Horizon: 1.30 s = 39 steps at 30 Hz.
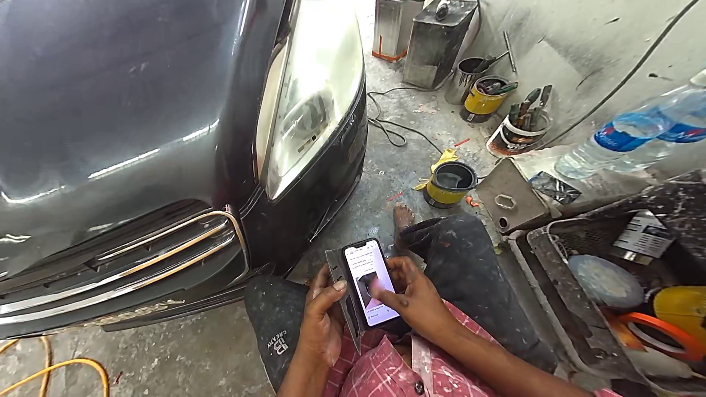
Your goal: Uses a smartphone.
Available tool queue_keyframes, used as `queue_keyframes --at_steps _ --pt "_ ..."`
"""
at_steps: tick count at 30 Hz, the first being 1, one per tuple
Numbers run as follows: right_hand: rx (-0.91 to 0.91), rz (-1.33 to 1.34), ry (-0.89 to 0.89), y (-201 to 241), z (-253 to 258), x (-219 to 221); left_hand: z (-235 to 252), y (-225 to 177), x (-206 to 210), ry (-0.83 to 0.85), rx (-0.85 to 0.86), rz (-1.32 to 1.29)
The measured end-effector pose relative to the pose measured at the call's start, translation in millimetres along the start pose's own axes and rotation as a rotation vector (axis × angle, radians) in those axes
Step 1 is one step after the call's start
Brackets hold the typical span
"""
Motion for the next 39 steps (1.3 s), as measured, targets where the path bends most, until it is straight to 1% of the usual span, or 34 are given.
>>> queue_keyframes --at_steps 10,21,26,35,37,39 --pt "-0.021 0.102 0.054 2.4 1.0 -0.9 2.6 -2.3 -1.2 -0.013 0.007 -0.001" --pt "-0.02 0.073 0.109 9.8 3.7 -3.6 4.0 -3.8 -2.3 -0.028 0.008 0.004" --pt "0.005 0.115 0.118 10.9 3.5 -3.1 5.0 -4.1 -4.5 -0.042 0.01 -0.019" --pt "0.002 0.181 0.215 11.3 7.3 -6.0 7.3 -6.4 -3.0 -0.025 0.021 -0.011" --pt "-0.027 0.194 0.23 10.9 6.7 -6.5 7.6 -5.9 -3.2 -0.024 0.025 -0.018" --pt "-0.069 0.206 0.281 13.7 5.3 -5.5 8.2 -7.9 -3.6 -0.025 0.039 -0.024"
Point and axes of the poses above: each hand's wrist, its own z-axis towards the middle knuckle, its own x-axis out of the palm, y = z × x, the point moved 7 cm from there along z, towards the middle knuckle, and after that the axes turned 8 degrees about -y, right-handed, at the moved point
